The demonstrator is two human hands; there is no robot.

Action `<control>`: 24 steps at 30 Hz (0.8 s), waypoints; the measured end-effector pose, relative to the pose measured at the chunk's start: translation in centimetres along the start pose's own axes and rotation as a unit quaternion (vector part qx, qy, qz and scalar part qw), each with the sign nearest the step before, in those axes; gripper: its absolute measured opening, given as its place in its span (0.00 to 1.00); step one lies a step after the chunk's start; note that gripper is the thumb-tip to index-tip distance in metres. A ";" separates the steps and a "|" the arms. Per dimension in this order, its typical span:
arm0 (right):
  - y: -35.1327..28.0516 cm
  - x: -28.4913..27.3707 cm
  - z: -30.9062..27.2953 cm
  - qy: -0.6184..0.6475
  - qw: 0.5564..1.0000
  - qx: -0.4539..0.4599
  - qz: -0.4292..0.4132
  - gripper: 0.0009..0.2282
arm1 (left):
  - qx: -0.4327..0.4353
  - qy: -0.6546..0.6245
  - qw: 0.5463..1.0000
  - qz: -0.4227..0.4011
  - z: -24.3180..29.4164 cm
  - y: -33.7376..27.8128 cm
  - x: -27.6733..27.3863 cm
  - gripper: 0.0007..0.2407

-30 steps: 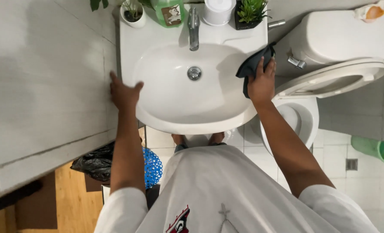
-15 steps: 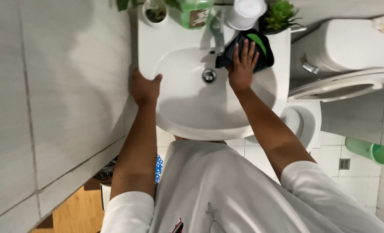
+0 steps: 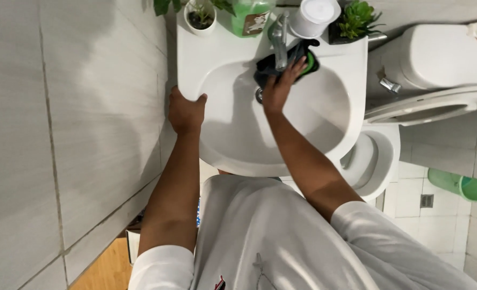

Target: The person wets a green and black cloth under the faucet, then uses it to wipe the sink basin, faucet, and surrounding countertop. They repeatedly wring out the cloth and continue wiping different sections of the sink area.

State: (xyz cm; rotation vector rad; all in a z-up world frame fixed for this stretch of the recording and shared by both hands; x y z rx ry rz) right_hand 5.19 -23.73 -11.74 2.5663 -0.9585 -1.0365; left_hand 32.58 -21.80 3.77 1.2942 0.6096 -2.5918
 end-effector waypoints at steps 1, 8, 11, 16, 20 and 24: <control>-0.6 0.8 -0.1 0.055 0.997 0.058 0.008 0.39 | 0.000 -0.001 1.000 -0.001 -0.1 0.1 0.1 0.27; -5.1 2.7 -3.4 0.260 0.903 0.272 -0.207 0.15 | -0.009 0.003 1.000 0.007 -0.6 0.5 0.9 0.27; -7.8 3.3 -1.2 0.354 0.854 0.313 -0.218 0.13 | -0.001 0.003 1.000 0.015 0.1 -0.4 0.0 0.27; -5.5 -1.0 2.4 0.520 0.711 0.472 -0.025 0.15 | 0.002 -0.009 1.000 0.005 0.3 -0.3 -0.5 0.26; 1.1 -6.3 0.9 0.495 0.731 0.464 0.080 0.18 | 0.003 -0.002 1.000 0.011 0.5 -0.2 -0.2 0.27; 4.1 -5.2 -1.7 0.527 0.718 0.443 0.105 0.22 | 0.006 0.009 1.000 0.010 0.0 0.2 0.4 0.27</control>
Point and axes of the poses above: each hand's wrist, its own y-axis towards the middle knuckle, its own x-axis out of the palm, z = x × y, the point moved 2 cm from there along y, towards the middle knuckle, and after that the axes turned 2 degrees about x, right-handed, at the moved point
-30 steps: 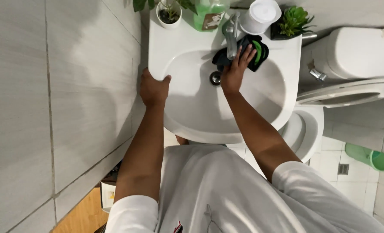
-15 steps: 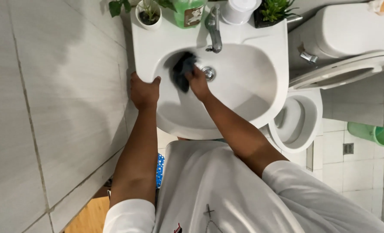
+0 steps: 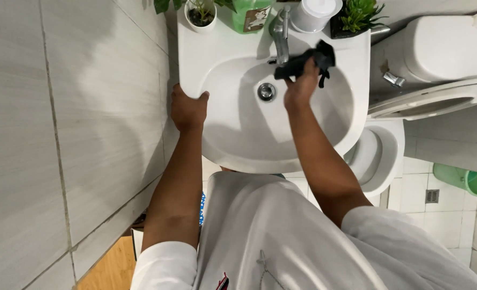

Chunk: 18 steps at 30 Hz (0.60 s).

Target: The person wets a green and black cloth under the faucet, then uses it to wipe the sink basin, faucet, and surrounding countertop. They repeatedly wring out the cloth and continue wiping different sections of the sink area.

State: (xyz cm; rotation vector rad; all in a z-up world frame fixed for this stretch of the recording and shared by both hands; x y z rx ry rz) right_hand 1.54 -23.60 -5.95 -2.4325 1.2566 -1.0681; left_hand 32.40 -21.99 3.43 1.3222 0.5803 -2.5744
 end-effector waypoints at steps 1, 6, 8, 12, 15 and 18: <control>-0.6 1.3 0.8 -0.009 1.000 0.002 0.021 0.24 | 0.001 0.002 1.000 0.001 -0.1 0.1 0.1 0.27; -0.9 2.7 5.2 -0.001 0.997 0.020 0.070 0.19 | -0.004 -0.007 1.000 0.000 -0.1 0.1 -0.3 0.27; -2.4 3.7 4.2 0.021 0.998 0.014 0.060 0.19 | -0.006 -0.004 1.000 -0.009 -0.1 0.2 -0.1 0.28; -3.2 4.4 5.1 0.066 0.996 0.031 0.054 0.17 | 0.011 -0.006 1.000 0.003 -0.2 0.3 0.1 0.27; -3.4 4.6 7.7 0.108 0.991 0.065 0.049 0.17 | 0.010 0.005 1.000 0.010 -0.4 0.1 0.0 0.28; -8.4 9.1 8.0 0.086 0.988 0.117 0.045 0.23 | 0.004 -0.009 1.000 0.003 -0.3 0.4 -0.2 0.28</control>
Point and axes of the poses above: each hand's wrist, its own y-axis towards the middle knuckle, its own x-axis out of the palm, z = x × y, the point moved 2 cm from there along y, towards the middle knuckle, and after that the axes turned 2 degrees about x, right-handed, at the moved point
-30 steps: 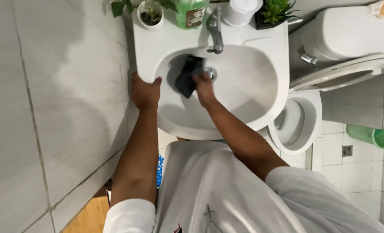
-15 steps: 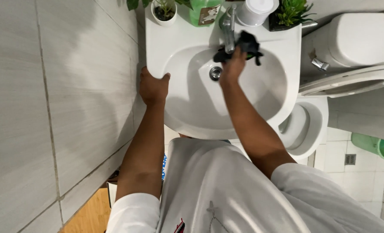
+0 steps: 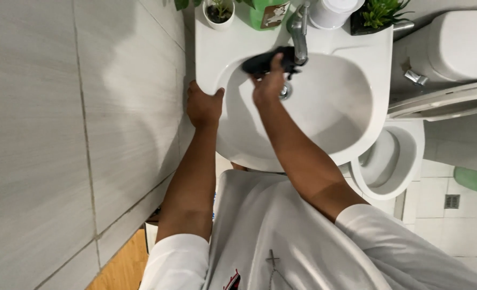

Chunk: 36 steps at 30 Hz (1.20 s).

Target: The person wets a green and black cloth under the faucet, then uses it to wipe the sink basin, faucet, and surrounding countertop. They repeatedly wring out the cloth and continue wiping different sections of the sink area.

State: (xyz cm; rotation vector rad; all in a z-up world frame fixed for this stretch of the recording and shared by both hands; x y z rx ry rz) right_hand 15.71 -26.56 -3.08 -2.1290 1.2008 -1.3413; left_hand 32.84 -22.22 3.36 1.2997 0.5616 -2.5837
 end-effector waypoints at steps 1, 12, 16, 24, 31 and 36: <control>-1.2 0.5 1.1 -0.057 0.998 0.020 -0.014 0.22 | 0.000 -0.001 1.000 -0.001 -0.2 0.2 0.2 0.28; 3.0 -10.6 2.9 -0.498 0.824 0.019 -0.270 0.12 | 0.019 0.005 1.000 -0.004 -1.0 0.5 0.5 0.24; -6.1 -10.8 -3.9 -0.737 0.566 -0.008 -0.368 0.14 | 0.014 -0.013 1.000 -0.017 -1.2 0.4 0.4 0.27; -8.9 -13.3 -11.3 -0.862 0.374 0.012 -0.341 0.27 | 0.023 -0.003 0.999 -0.033 -1.4 0.0 0.1 0.27; -9.9 -12.9 -23.5 -0.927 0.315 0.031 -0.202 0.29 | 0.015 -0.019 0.999 -0.027 -0.7 -0.2 -0.5 0.28; -6.3 -16.6 -29.9 -0.932 0.357 -0.014 -0.069 0.29 | 0.017 -0.009 0.999 -0.028 -0.6 -0.4 -0.4 0.28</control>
Point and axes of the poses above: each hand's wrist, its own y-axis towards the middle knuckle, its own x-axis out of the palm, z = x × y, the point moved 2 cm from there along y, towards the middle knuckle, and after that the axes turned 2 degrees about x, right-handed, at the moved point
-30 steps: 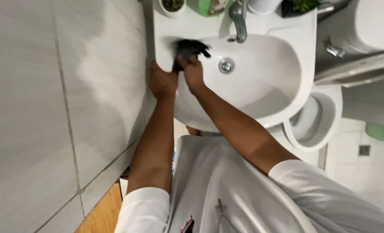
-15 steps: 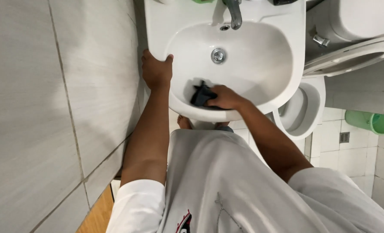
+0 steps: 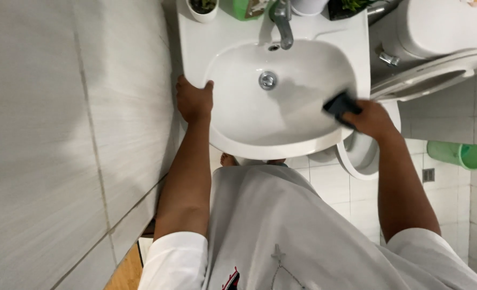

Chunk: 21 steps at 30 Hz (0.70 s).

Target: The person wets a green and black cloth under the faucet, then uses it to wipe the sink basin, faucet, and surrounding countertop. They repeatedly wring out the cloth and continue wiping different sections of the sink area.

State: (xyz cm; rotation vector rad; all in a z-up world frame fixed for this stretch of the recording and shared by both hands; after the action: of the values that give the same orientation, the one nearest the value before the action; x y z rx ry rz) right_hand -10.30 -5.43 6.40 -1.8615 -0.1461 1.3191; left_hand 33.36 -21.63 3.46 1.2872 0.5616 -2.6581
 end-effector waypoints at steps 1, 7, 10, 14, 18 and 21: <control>3.1 1.5 2.6 0.017 0.982 -0.082 0.168 0.21 | -0.001 0.003 1.000 0.004 0.0 0.1 0.1 0.28; 10.3 5.2 -3.2 0.058 0.817 -0.231 0.526 0.14 | -0.003 0.003 1.000 0.004 0.5 0.0 0.0 0.27; 14.2 7.1 -8.4 -0.022 0.784 -0.218 0.581 0.18 | -0.003 -0.001 1.000 0.015 0.7 -0.1 -0.3 0.27; 18.9 10.8 -11.7 0.031 0.834 -0.137 0.533 0.21 | -0.022 0.003 1.000 0.016 1.0 -0.2 -0.1 0.28; 21.1 13.8 -16.1 0.191 0.859 -0.113 0.461 0.18 | -0.022 0.010 0.999 0.031 0.8 0.1 0.2 0.27; 22.7 16.0 -21.2 0.356 0.797 -0.141 0.467 0.17 | -0.027 0.009 0.999 0.023 1.1 0.2 -0.1 0.27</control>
State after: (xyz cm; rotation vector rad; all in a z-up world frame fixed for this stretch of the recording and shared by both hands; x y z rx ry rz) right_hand 6.38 -23.59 -18.38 -2.7078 1.1711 1.0684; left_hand 32.67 -22.21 4.05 1.2942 0.5954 -2.5794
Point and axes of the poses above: each hand's wrist, its own y-axis towards the middle knuckle, its own x-axis out of the palm, z = x × y, the point moved 2 cm from there along y, towards the middle knuckle, and after that the axes turned 2 degrees about x, right-handed, at the moved point
